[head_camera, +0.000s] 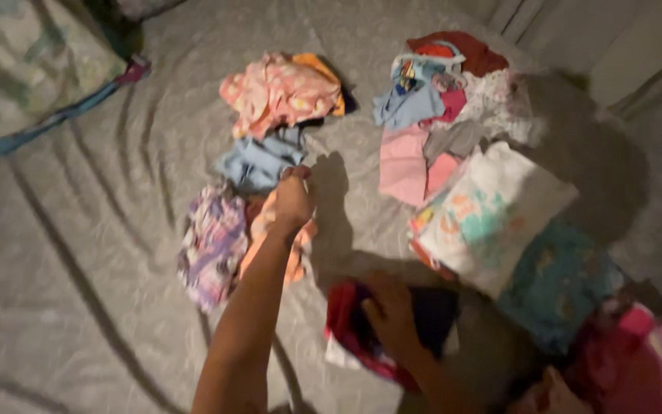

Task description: The person sits on a bed and folds various children's clothing items one by one, including shorts, shirts, and underwear. Each item is smoothed, folded into a compact rectangle, and placed into a growing stack on the bed.

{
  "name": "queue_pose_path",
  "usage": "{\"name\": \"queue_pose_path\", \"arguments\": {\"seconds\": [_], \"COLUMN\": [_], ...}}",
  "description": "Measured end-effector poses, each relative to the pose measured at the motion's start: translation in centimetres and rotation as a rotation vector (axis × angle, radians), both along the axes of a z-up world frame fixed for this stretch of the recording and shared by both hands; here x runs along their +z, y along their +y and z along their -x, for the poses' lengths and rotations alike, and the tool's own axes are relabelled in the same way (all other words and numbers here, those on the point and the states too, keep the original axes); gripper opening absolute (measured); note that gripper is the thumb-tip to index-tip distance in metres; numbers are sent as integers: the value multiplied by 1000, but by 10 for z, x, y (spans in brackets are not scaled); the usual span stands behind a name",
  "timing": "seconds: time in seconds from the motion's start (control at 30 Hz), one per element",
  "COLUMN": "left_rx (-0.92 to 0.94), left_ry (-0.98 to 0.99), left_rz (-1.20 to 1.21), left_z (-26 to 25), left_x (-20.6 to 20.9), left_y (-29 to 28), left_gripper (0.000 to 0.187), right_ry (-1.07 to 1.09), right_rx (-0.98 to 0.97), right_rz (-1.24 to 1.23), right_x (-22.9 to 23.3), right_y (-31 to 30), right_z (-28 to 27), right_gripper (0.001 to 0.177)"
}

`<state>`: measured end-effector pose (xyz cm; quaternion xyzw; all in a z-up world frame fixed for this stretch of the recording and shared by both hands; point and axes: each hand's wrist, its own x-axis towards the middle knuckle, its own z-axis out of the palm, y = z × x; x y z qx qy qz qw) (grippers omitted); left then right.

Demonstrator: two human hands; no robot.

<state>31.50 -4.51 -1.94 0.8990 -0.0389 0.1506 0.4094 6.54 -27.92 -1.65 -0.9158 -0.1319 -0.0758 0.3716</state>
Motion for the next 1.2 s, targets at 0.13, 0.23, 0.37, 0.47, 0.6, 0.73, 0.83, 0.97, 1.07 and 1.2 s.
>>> {"name": "queue_pose_path", "arguments": {"seconds": [0.13,0.23,0.37,0.47,0.6,0.73,0.83,0.97,1.07,1.2], "left_rx": [-80,-177,-11,96,104,-42,-64,-131,-239,-320], "left_ry": [-43,-60,114,27,-24,-81,-182,-424,-511,-600], "left_rz": [-132,-343,-556,-778,-911,-368,-126,52,74,77], "left_z": [-78,-127,-179,-198,-198,-172,-153,-110,-60,19], "left_x": [-23,-46,-76,-89,-68,2,81,216,315,418], "left_y": [-4,-10,-27,-34,-22,-2,8,20,33,45], "left_gripper": [27,32,38,36,30,23,14,15,20,25], "right_ry": [-64,-135,-108,-67,-64,-151,-147,-105,-69,79], "right_rx": [-243,-244,-240,-250,-259,-252,-261,-222,-122,-139], "right_rz": [67,252,193,208,235,222,217,226,187,-363], "right_x": [-23,-27,-22,-18,-15,-21,-31,-40,-27,55], "right_y": [1,14,15,15,18,15,14,6,-5,-6], "right_z": [-39,-45,-43,-42,-44,-41,-38,-46,-68,-102], "right_gripper": [45,40,40,41,41,41,43,46,52,48]}}
